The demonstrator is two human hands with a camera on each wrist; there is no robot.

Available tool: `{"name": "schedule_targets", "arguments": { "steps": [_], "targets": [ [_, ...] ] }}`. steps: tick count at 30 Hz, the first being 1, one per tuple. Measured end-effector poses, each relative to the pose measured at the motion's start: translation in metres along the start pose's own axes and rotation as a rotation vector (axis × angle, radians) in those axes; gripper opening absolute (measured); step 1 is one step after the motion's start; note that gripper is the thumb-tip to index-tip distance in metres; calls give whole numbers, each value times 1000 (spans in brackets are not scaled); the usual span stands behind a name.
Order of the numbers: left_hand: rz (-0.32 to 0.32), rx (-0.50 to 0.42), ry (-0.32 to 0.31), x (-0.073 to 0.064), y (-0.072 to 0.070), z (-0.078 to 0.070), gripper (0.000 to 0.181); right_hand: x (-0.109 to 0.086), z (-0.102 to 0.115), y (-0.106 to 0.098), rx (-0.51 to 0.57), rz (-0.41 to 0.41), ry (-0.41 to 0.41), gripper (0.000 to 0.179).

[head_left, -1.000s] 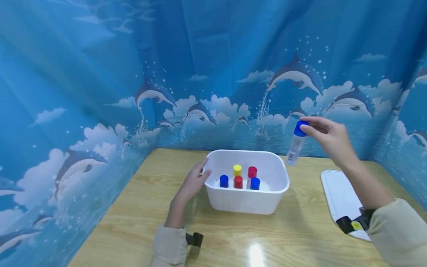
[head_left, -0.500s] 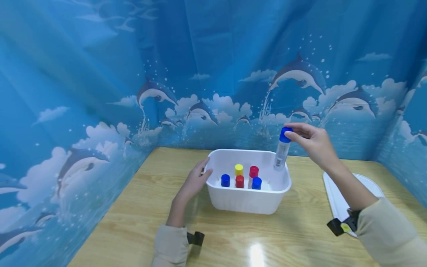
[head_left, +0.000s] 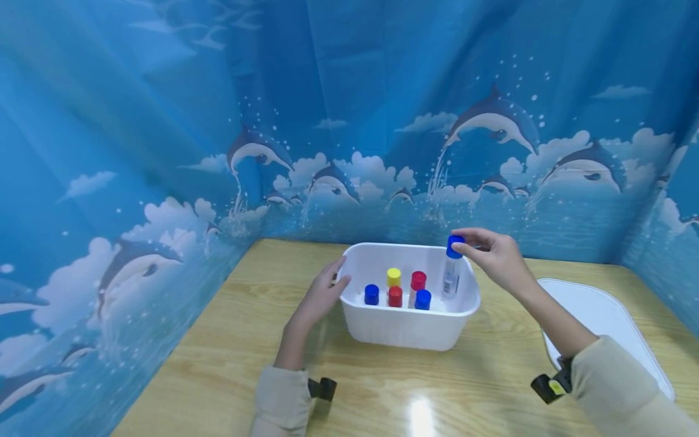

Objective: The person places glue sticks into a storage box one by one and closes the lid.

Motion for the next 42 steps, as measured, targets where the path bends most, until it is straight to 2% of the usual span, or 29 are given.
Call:
{"name": "schedule_targets", "arguments": {
  "steps": [3,15,30,42],
  "targets": [
    [-4,-4,-17,1,0,0,52,-2,-6,7,-3,20,12,45],
    [0,9,-11,2,1,2,52,-6,-26,31,0,109,65,43],
    [-7,5,-23,0,0,2,52,-9,-31,38,-9,114,-7,30],
    [-10,3,-15,-1,0,0,51,-7,-32,40,-18,206,-58,25]
  ]
}}
Point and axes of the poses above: each hand's wrist, its own x-axis towards the middle knuckle, its own y-axis out of the palm, z = x × y, the point moved 3 cm from there along x, towards the middle knuckle, and after that the axes turned 9 degrees about -x, right-handed, at the moved point
